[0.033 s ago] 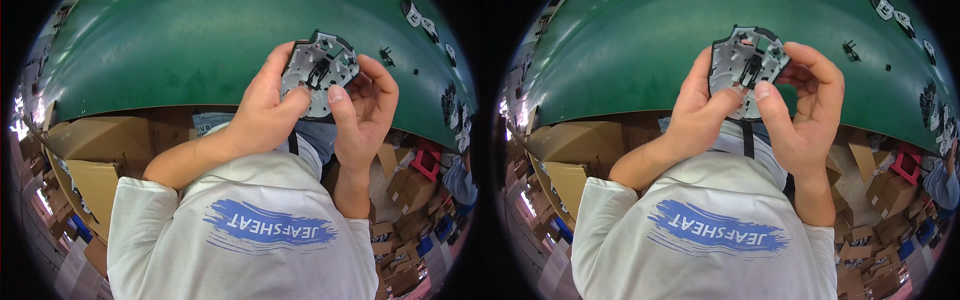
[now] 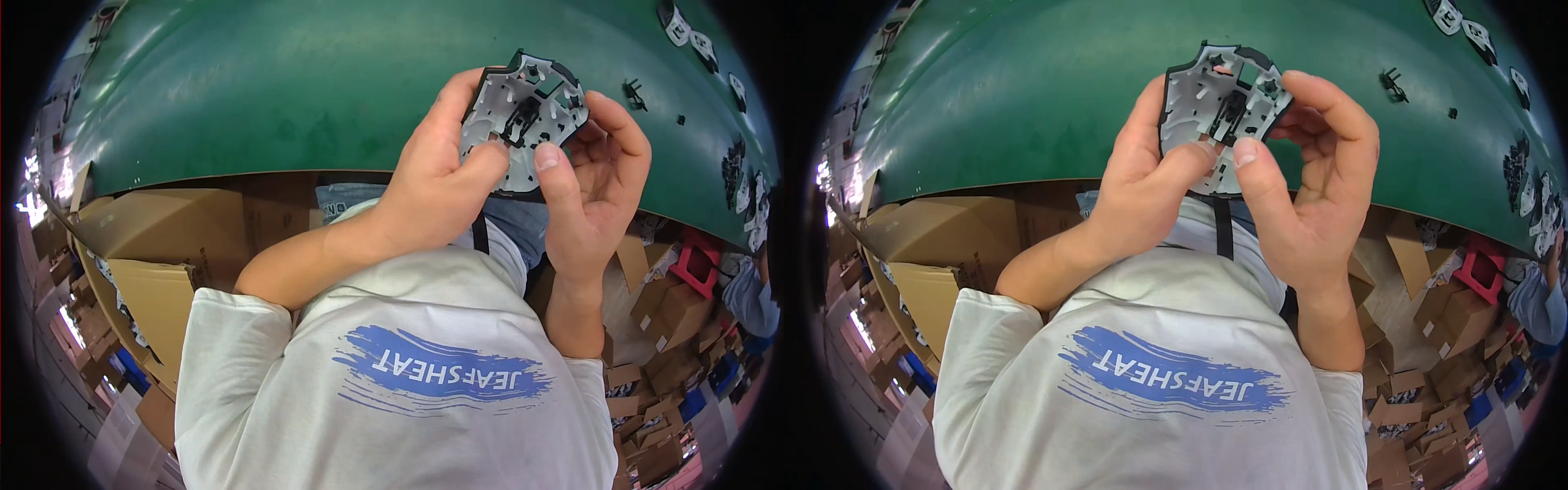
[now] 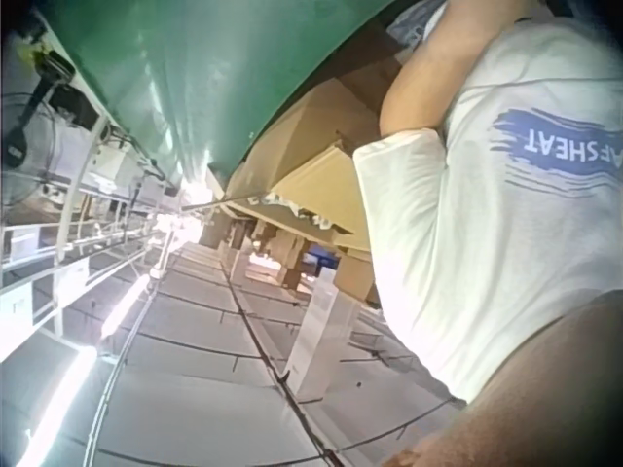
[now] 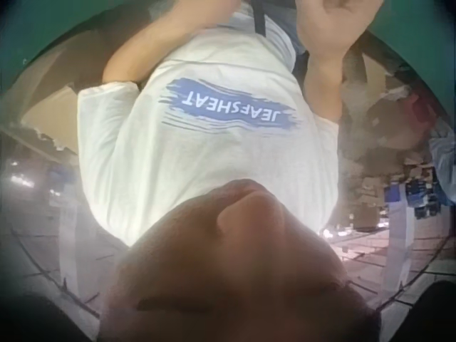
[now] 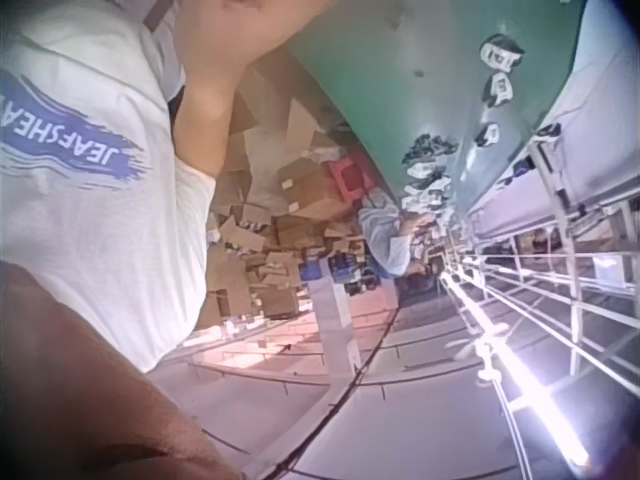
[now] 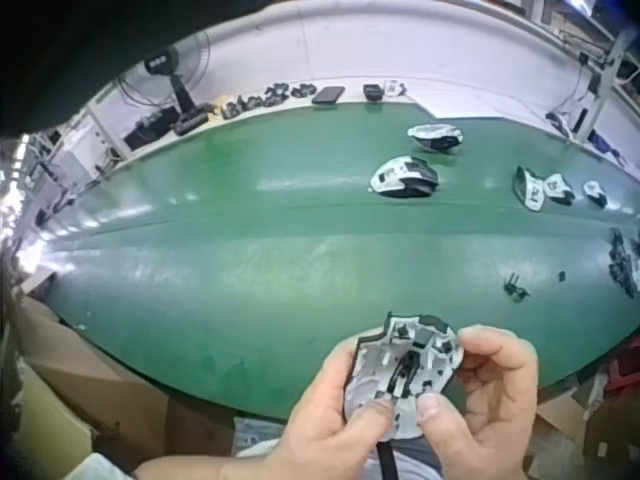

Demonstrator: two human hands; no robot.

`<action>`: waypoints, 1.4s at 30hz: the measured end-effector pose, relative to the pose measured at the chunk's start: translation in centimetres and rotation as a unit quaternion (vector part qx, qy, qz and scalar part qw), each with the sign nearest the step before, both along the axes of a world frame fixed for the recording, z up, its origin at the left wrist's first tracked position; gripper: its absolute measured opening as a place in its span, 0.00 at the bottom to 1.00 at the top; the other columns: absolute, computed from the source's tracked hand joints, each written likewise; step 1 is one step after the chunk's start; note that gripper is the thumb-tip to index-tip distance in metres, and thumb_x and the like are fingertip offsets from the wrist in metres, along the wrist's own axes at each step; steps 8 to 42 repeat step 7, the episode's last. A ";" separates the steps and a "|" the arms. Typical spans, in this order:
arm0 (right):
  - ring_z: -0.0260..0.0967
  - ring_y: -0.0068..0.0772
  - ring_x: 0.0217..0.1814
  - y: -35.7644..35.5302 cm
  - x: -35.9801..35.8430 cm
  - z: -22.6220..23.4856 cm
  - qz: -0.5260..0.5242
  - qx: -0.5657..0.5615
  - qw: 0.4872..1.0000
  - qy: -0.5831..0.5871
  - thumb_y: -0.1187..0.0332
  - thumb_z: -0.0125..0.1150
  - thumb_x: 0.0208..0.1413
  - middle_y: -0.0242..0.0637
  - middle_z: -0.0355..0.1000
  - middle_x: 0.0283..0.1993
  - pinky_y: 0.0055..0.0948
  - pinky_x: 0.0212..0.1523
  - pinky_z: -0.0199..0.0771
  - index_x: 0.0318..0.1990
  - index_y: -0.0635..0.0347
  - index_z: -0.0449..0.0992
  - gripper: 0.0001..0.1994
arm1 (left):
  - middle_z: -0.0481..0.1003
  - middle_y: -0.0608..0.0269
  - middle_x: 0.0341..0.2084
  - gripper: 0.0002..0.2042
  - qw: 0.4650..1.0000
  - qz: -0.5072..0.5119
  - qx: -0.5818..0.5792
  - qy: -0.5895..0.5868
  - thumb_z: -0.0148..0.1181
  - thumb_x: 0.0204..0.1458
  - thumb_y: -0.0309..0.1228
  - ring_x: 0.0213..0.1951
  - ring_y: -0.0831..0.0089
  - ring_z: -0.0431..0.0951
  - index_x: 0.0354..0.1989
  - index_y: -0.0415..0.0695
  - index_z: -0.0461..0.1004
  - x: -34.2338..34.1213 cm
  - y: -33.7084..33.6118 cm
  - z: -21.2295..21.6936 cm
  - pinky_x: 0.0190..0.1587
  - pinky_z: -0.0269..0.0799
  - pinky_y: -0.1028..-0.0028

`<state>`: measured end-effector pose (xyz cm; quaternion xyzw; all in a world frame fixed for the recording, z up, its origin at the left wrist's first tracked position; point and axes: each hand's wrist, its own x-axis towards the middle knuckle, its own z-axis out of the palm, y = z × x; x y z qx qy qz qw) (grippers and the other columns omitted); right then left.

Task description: The person assembles mouse shells by inserting small plastic components into the casings by hand, places the assembled shells into a cardboard box, and organizes plastic parts on the conveyor belt.

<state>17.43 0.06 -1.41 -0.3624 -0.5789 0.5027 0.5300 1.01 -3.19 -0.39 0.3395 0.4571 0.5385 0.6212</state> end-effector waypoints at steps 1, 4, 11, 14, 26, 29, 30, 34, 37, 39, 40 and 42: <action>0.72 0.30 0.59 -0.2 -0.4 -0.1 -0.018 0.016 1.000 -0.018 0.81 0.69 0.56 0.40 0.70 0.61 0.31 0.60 0.76 0.67 0.68 0.68 0.31 | 0.77 0.57 0.54 0.25 1.000 0.013 0.008 0.017 0.51 0.59 0.19 0.55 0.73 0.76 0.67 0.35 0.65 0.1 -0.1 -0.3 0.61 0.72 0.70; 0.74 0.35 0.60 -0.5 -1.1 -0.7 -0.048 0.084 0.988 -0.117 0.81 0.69 0.53 0.43 0.70 0.65 0.34 0.58 0.79 0.68 0.69 0.67 0.33 | 0.78 0.53 0.53 0.24 0.999 0.048 0.020 0.005 0.52 0.58 0.20 0.55 0.70 0.77 0.65 0.35 0.67 0.5 -0.1 -1.5 0.61 0.72 0.70; 0.76 0.47 0.62 -0.3 -1.4 -1.5 -0.072 0.174 0.945 -0.267 0.80 0.68 0.49 0.42 0.65 0.74 0.35 0.56 0.82 0.70 0.64 0.67 0.36 | 0.78 0.50 0.54 0.24 0.992 0.049 0.042 0.110 0.51 0.60 0.22 0.55 0.68 0.78 0.66 0.36 0.66 0.2 -0.3 -2.4 0.61 0.72 0.70; 0.76 0.47 0.62 -0.3 -1.4 -1.5 -0.072 0.174 0.945 -0.267 0.80 0.68 0.49 0.42 0.65 0.74 0.35 0.56 0.82 0.70 0.64 0.67 0.36 | 0.78 0.50 0.54 0.24 0.992 0.049 0.042 0.110 0.51 0.60 0.22 0.55 0.68 0.78 0.66 0.36 0.66 0.2 -0.3 -2.4 0.61 0.72 0.70; 0.76 0.47 0.62 -0.3 -1.4 -1.5 -0.072 0.174 0.945 -0.267 0.80 0.68 0.49 0.42 0.65 0.74 0.35 0.56 0.82 0.70 0.64 0.67 0.36 | 0.78 0.50 0.54 0.24 0.992 0.049 0.042 0.110 0.51 0.60 0.22 0.55 0.68 0.78 0.66 0.36 0.66 0.2 -0.3 -2.4 0.61 0.72 0.70; 0.76 0.47 0.62 -0.3 -1.4 -1.5 -0.072 0.174 0.945 -0.267 0.80 0.68 0.49 0.42 0.65 0.74 0.35 0.56 0.82 0.70 0.64 0.67 0.36 | 0.78 0.50 0.54 0.24 0.992 0.049 0.042 0.110 0.51 0.60 0.22 0.55 0.68 0.78 0.66 0.36 0.66 0.2 -0.3 -2.4 0.61 0.72 0.70; 0.76 0.47 0.62 -0.3 -1.4 -1.5 -0.072 0.174 0.945 -0.267 0.80 0.68 0.49 0.42 0.65 0.74 0.35 0.56 0.82 0.70 0.64 0.67 0.36 | 0.78 0.50 0.54 0.24 0.992 0.049 0.042 0.110 0.51 0.60 0.22 0.55 0.68 0.78 0.66 0.36 0.66 0.2 -0.3 -2.4 0.61 0.72 0.70; 0.76 0.47 0.62 -0.3 -1.4 -1.5 -0.072 0.174 0.945 -0.267 0.80 0.68 0.49 0.42 0.65 0.74 0.35 0.56 0.82 0.70 0.64 0.67 0.36 | 0.78 0.50 0.54 0.24 0.992 0.049 0.042 0.110 0.51 0.60 0.22 0.55 0.68 0.78 0.66 0.36 0.66 0.2 -0.3 -2.4 0.61 0.72 0.70; 0.76 0.47 0.62 -0.3 -1.4 -1.5 -0.072 0.174 0.945 -0.267 0.80 0.68 0.49 0.42 0.65 0.74 0.35 0.56 0.82 0.70 0.64 0.67 0.36 | 0.78 0.50 0.54 0.24 0.992 0.049 0.042 0.110 0.51 0.60 0.22 0.55 0.68 0.78 0.66 0.36 0.66 0.2 -0.3 -2.4 0.61 0.72 0.70; 0.76 0.47 0.62 -0.3 -1.4 -1.5 -0.072 0.174 0.945 -0.267 0.80 0.68 0.49 0.42 0.65 0.74 0.35 0.56 0.82 0.70 0.64 0.67 0.36 | 0.78 0.50 0.54 0.24 0.992 0.049 0.042 0.110 0.51 0.60 0.22 0.55 0.68 0.78 0.66 0.36 0.66 0.2 -0.3 -2.4 0.61 0.72 0.70; 0.76 0.47 0.62 -0.3 -1.4 -1.5 -0.072 0.174 0.945 -0.267 0.80 0.68 0.49 0.42 0.65 0.74 0.35 0.56 0.82 0.70 0.64 0.67 0.36 | 0.78 0.50 0.54 0.24 0.992 0.049 0.042 0.110 0.51 0.60 0.22 0.55 0.68 0.78 0.66 0.36 0.66 0.2 -0.3 -2.4 0.61 0.72 0.70; 0.76 0.47 0.62 -0.3 -1.4 -1.5 -0.072 0.174 0.945 -0.267 0.80 0.68 0.49 0.42 0.65 0.74 0.35 0.56 0.82 0.70 0.64 0.67 0.36 | 0.78 0.50 0.54 0.24 0.992 0.049 0.042 0.110 0.51 0.60 0.22 0.55 0.68 0.78 0.66 0.36 0.66 0.2 -0.3 -2.4 0.61 0.72 0.70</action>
